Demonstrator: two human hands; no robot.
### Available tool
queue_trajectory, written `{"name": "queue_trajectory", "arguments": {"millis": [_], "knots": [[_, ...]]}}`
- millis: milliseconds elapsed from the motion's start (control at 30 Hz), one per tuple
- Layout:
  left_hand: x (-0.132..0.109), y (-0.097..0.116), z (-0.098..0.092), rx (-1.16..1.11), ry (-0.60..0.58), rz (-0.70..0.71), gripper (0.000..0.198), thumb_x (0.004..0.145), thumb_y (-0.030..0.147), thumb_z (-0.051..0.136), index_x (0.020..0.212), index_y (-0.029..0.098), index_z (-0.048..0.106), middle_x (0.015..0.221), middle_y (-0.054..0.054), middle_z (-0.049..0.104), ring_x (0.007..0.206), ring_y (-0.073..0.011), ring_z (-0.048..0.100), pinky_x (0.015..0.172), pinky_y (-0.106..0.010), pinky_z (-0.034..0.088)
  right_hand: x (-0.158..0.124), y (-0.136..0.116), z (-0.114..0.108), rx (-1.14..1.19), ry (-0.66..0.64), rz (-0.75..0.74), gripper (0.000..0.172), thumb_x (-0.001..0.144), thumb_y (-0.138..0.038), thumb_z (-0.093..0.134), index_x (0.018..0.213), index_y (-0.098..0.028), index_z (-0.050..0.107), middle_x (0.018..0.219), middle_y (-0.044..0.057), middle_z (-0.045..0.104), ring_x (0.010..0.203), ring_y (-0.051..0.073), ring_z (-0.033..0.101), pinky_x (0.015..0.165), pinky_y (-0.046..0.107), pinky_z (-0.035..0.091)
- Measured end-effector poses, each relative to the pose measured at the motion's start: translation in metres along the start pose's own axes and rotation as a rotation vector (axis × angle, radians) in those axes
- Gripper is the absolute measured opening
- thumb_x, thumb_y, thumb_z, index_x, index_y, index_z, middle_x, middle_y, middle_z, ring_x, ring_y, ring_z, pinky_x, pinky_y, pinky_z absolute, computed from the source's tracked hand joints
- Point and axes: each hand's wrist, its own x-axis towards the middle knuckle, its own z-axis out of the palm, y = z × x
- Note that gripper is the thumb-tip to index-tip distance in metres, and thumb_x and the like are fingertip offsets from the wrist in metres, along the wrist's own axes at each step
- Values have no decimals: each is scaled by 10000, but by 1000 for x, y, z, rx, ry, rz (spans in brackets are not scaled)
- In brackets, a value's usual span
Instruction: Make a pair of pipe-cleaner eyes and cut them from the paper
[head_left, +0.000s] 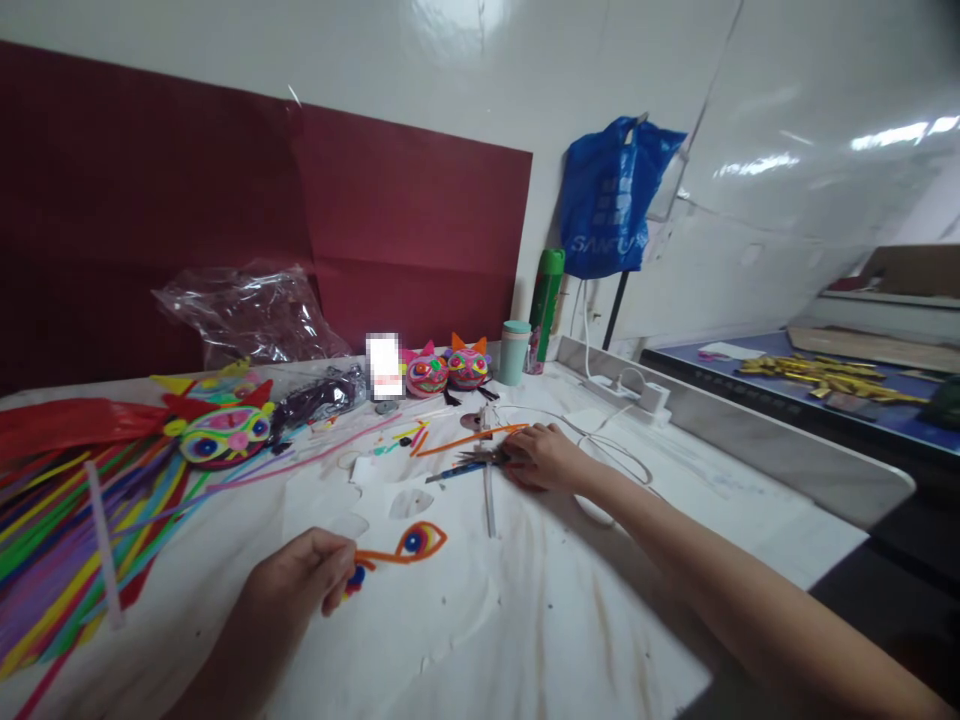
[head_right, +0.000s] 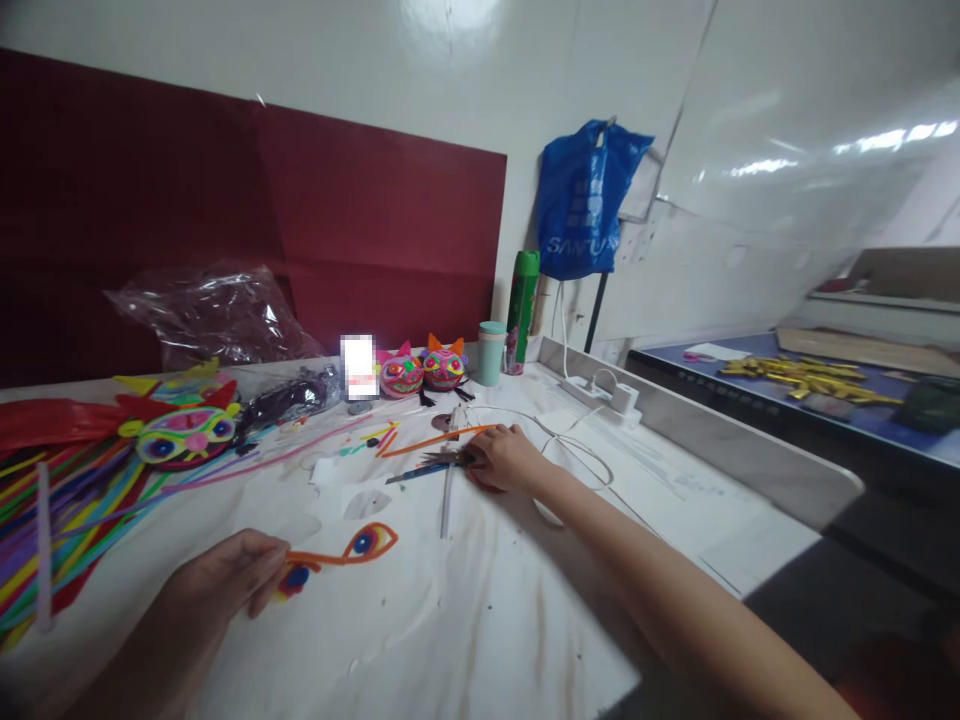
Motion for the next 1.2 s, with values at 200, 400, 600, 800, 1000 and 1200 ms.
{"name": "queue_trajectory", "arguments": {"millis": [200,400,600,800,1000,1200], "knots": [[-3,6,3,-6,-18,-38,289,655,475,609,581,197,580,417,54,465,465,-129,423,520,-251,334,-11,0,4,57,6,-103,253,838,-305,575,1026,-142,626,954,130,644,886,230,573,812,348,401],[-2,-1,5,3,-84,-38,266,670,443,600,582,193,576,427,54,466,458,-124,412,525,-253,337,15,8,-11,148,80,-65,259,865,-244,538,1098,-138,569,1010,118,604,841,181,593,737,273,446],[-5,-8,10,-6,-133,-45,238,658,407,617,585,185,569,435,57,457,439,-110,392,487,-236,303,75,-24,7,163,7,-134,320,747,-120,626,1060,-143,565,1029,93,592,834,171,600,723,241,434],[-8,-2,9,-31,-151,-91,216,639,384,591,583,179,555,446,55,454,453,-107,393,495,-239,296,88,-35,25,152,-34,-243,256,759,-101,606,1011,-118,565,1003,118,570,840,191,586,750,279,440],[-11,-2,13,-75,-185,-104,200,638,368,576,578,182,533,485,45,463,477,-112,404,500,-249,305,124,-45,12,170,-85,-404,307,741,-40,595,1038,-116,591,1074,125,557,963,197,554,855,292,427],[-16,-2,10,-50,-181,-80,205,655,372,553,584,182,520,488,55,431,492,-109,390,508,-245,300,165,-64,29,188,-217,-429,218,718,-46,660,929,-99,645,948,97,638,789,164,607,738,261,475]]}}
